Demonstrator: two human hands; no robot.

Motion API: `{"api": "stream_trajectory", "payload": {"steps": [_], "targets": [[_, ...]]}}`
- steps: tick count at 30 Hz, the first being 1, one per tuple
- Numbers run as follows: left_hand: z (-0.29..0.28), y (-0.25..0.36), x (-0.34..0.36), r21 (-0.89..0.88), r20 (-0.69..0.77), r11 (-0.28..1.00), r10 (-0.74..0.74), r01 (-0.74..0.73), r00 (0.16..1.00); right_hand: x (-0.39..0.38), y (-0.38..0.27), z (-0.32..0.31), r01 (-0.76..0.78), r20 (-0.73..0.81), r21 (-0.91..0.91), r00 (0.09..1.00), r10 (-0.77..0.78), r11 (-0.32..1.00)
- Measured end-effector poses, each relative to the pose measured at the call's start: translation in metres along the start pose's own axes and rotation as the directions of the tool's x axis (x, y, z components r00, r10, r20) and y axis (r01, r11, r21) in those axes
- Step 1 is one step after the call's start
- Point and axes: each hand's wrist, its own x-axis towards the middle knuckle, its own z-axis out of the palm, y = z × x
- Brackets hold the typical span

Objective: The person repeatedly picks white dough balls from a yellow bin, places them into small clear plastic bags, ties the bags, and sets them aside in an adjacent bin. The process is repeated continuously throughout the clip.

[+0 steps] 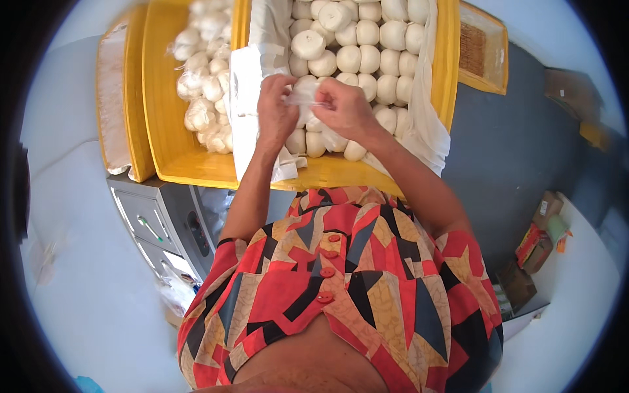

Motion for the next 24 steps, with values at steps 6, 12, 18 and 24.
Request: {"api": "stream_trajectory", "payload": {"steps": [6, 12, 18, 24], "targets": [[-0.026, 0.008, -0.038, -0.236, -0.01, 0.947, -0.227, 0.218, 0.974, 0.06, 0.058, -0.06, -0.375, -0.071, -0.106, 0.926, 0.37, 0.921], [-0.031, 0.048, -0.06, -0.116, -0.024, 0.976, -0.187, 0.184, 0.982, 0.175, 0.092, -0.078, -0.549, -0.479, -0.613, 0.83, 0.286, 0.568], [-0.038, 0.053, -0.07, -0.296, 0.049, 0.898, -0.326, 0.325, 0.944, 0.165, 0.097, -0.055, -0.142, -0.305, -0.78, 0.937, -0.173, 0.609], [-0.032, 0.06, -0.064, -0.366, 0.124, 0.816, -0.435, 0.448, 0.892, 0.107, 0.064, -0.002, 0.272, 0.097, -0.895, 0.891, -0.443, 0.353]]}}
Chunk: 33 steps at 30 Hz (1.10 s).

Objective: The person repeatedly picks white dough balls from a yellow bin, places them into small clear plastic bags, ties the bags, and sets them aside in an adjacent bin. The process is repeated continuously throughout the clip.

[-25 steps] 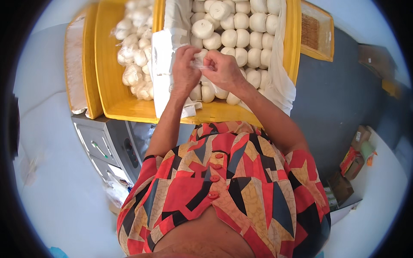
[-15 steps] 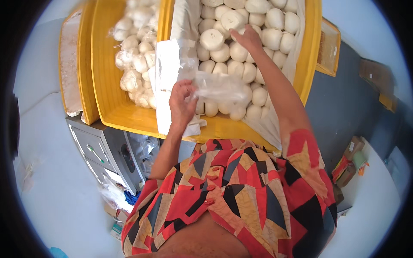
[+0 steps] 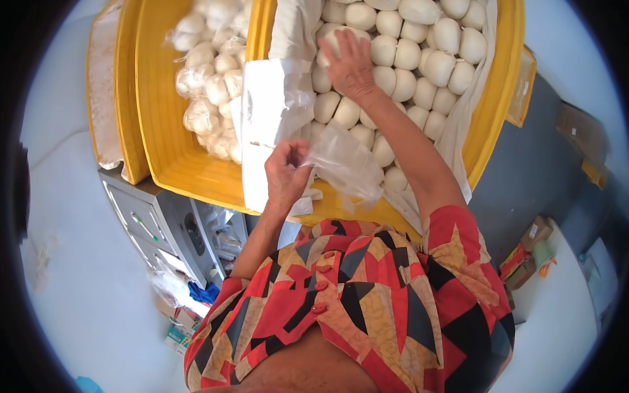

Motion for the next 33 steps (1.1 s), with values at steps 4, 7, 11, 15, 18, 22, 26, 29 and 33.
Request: {"api": "stream_trajectory", "payload": {"steps": [4, 7, 11, 15, 18, 22, 26, 29, 33], "targets": [[-0.001, 0.005, 0.001, -0.037, 0.003, 0.997, -0.069, 0.069, 0.998, -0.008, -0.002, 0.013, -0.014, 0.227, -0.116, 0.973, 0.04, 0.993], [-0.004, 0.0, 0.0, -0.041, -0.005, 0.998, -0.056, 0.055, 0.998, 0.005, 0.017, 0.018, -0.082, 0.258, -0.168, 0.958, 0.124, 0.982], [-0.01, -0.006, 0.014, 0.035, -0.046, 0.999, 0.027, -0.025, 0.999, 0.024, 0.039, 0.044, -0.235, 0.198, -0.028, 0.951, 0.236, 0.972], [-0.013, -0.006, 0.052, 0.082, -0.176, 0.963, 0.266, -0.256, 0.948, 0.026, 0.073, 0.018, -0.514, 0.194, 0.627, 0.831, 0.521, 0.585], [-0.018, -0.004, 0.083, 0.221, -0.181, 0.943, 0.289, -0.248, 0.94, 0.011, 0.066, -0.049, -0.41, 0.423, 0.899, 0.731, 0.535, -0.151], [-0.019, -0.007, 0.114, 0.372, -0.16, 0.87, 0.403, -0.323, 0.901, -0.061, 0.048, -0.104, -0.159, 0.502, 0.805, 0.696, 0.513, -0.571], [-0.016, 0.01, 0.112, 0.32, -0.055, 0.901, 0.328, -0.294, 0.943, -0.077, -0.014, -0.102, -0.244, 0.244, 0.764, 0.966, -0.082, -0.597], [-0.025, 0.015, 0.106, 0.411, -0.032, 0.868, 0.318, -0.278, 0.947, -0.063, -0.049, -0.092, -0.335, 0.318, 0.802, 0.94, -0.121, -0.495], [-0.039, 0.001, 0.088, 0.303, -0.05, 0.952, 0.069, -0.051, 0.996, -0.047, -0.051, -0.077, -0.362, 0.319, 0.783, 0.932, -0.173, -0.505]]}}
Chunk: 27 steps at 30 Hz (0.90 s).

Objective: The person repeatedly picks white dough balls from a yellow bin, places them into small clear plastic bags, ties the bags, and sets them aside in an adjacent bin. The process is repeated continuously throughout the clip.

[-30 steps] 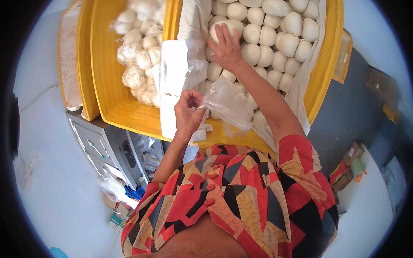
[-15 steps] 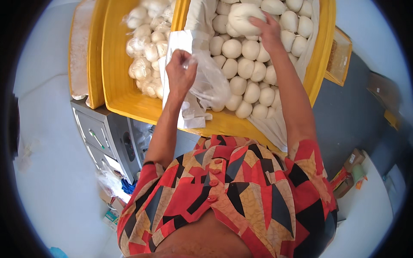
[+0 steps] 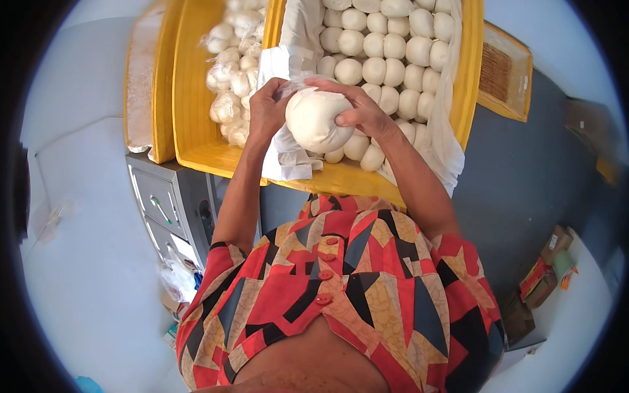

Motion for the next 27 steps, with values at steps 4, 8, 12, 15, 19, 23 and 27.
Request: {"api": "stream_trajectory", "payload": {"steps": [4, 8, 12, 15, 19, 23, 27], "targets": [[0.006, -0.015, -0.006, -0.132, -0.1, 0.991, 0.011, -0.024, 0.995, 0.003, -0.003, -0.002, -0.09, 0.041, -0.112, 0.995, 0.095, 0.99], [0.011, -0.004, -0.012, -0.254, -0.156, 0.961, 0.072, -0.111, 0.985, 0.0, 0.014, -0.023, -0.095, -0.087, -0.389, 0.994, 0.066, 0.916], [0.035, 0.002, -0.03, -0.08, -0.168, 0.947, 0.295, -0.312, 0.94, 0.002, 0.023, -0.022, -0.208, -0.276, -0.65, 0.961, 0.027, 0.731], [0.046, 0.003, -0.035, 0.012, -0.201, 0.87, 0.484, -0.492, 0.852, 0.003, 0.021, -0.023, -0.244, -0.397, -0.682, 0.915, -0.07, 0.69], [0.061, 0.001, -0.043, 0.101, -0.149, 0.822, 0.57, -0.561, 0.808, 0.003, 0.02, -0.034, -0.19, -0.394, -0.836, 0.861, -0.323, 0.514], [0.076, 0.005, -0.046, 0.081, -0.181, 0.79, 0.612, -0.608, 0.77, 0.013, 0.014, -0.055, -0.343, -0.403, -0.882, 0.904, -0.142, 0.322], [0.08, -0.022, -0.022, -0.417, -0.106, 0.899, 0.098, -0.133, 0.99, 0.001, -0.008, -0.048, -0.606, -0.57, -0.776, 0.793, 0.217, 0.176]]}}
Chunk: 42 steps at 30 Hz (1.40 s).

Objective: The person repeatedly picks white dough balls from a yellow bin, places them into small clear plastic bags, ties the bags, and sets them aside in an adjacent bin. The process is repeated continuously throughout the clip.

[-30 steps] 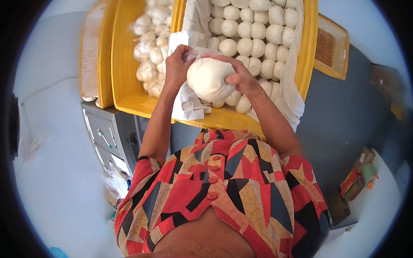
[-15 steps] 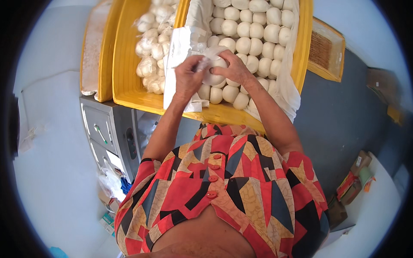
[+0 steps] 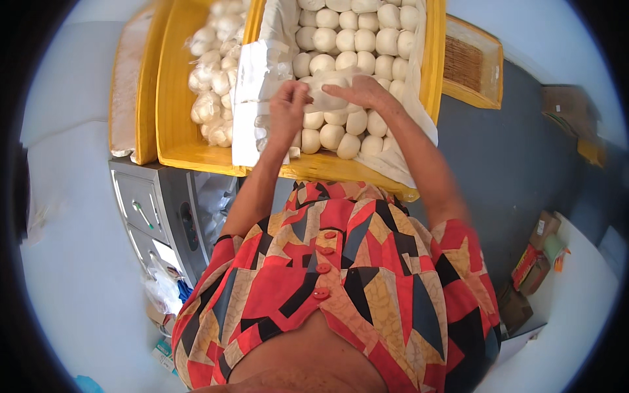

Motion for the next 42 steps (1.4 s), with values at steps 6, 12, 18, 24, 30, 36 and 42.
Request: {"api": "stream_trajectory", "payload": {"steps": [6, 12, 18, 24, 30, 36, 42], "targets": [[-0.033, -0.029, 0.029, -0.448, 0.197, 0.709, -0.515, 0.544, 0.834, -0.035, 0.015, -0.005, 0.205, 0.261, -0.798, 0.965, 0.019, 0.566], [-0.039, -0.013, 0.038, -0.386, 0.176, 0.798, -0.428, 0.462, 0.886, -0.039, 0.055, -0.015, 0.466, 0.374, -0.885, 0.726, -0.576, 0.012], [-0.049, 0.018, 0.032, -0.363, 0.251, 0.859, -0.283, 0.361, 0.926, -0.034, 0.025, -0.035, 0.649, 0.302, -0.76, 0.387, -0.871, 0.025], [-0.035, 0.053, 0.018, -0.41, 0.388, 0.875, -0.09, 0.259, 0.917, -0.035, -0.036, -0.035, 0.686, -0.227, -0.687, 0.112, -0.967, 0.241], [-0.035, 0.073, 0.017, -0.334, 0.43, 0.932, 0.016, 0.143, 0.903, -0.043, -0.04, -0.02, 0.557, -0.404, 0.319, 0.812, -0.422, 0.766], [-0.025, 0.067, 0.013, -0.273, 0.429, 0.95, -0.017, 0.148, 0.903, -0.056, -0.07, -0.017, 0.218, -0.043, 0.759, 0.957, -0.288, 0.613], [-0.035, 0.045, 0.018, -0.292, 0.444, 0.935, -0.052, 0.199, 0.895, -0.056, -0.057, -0.022, 0.199, -0.049, 0.702, 0.971, -0.232, 0.684]]}}
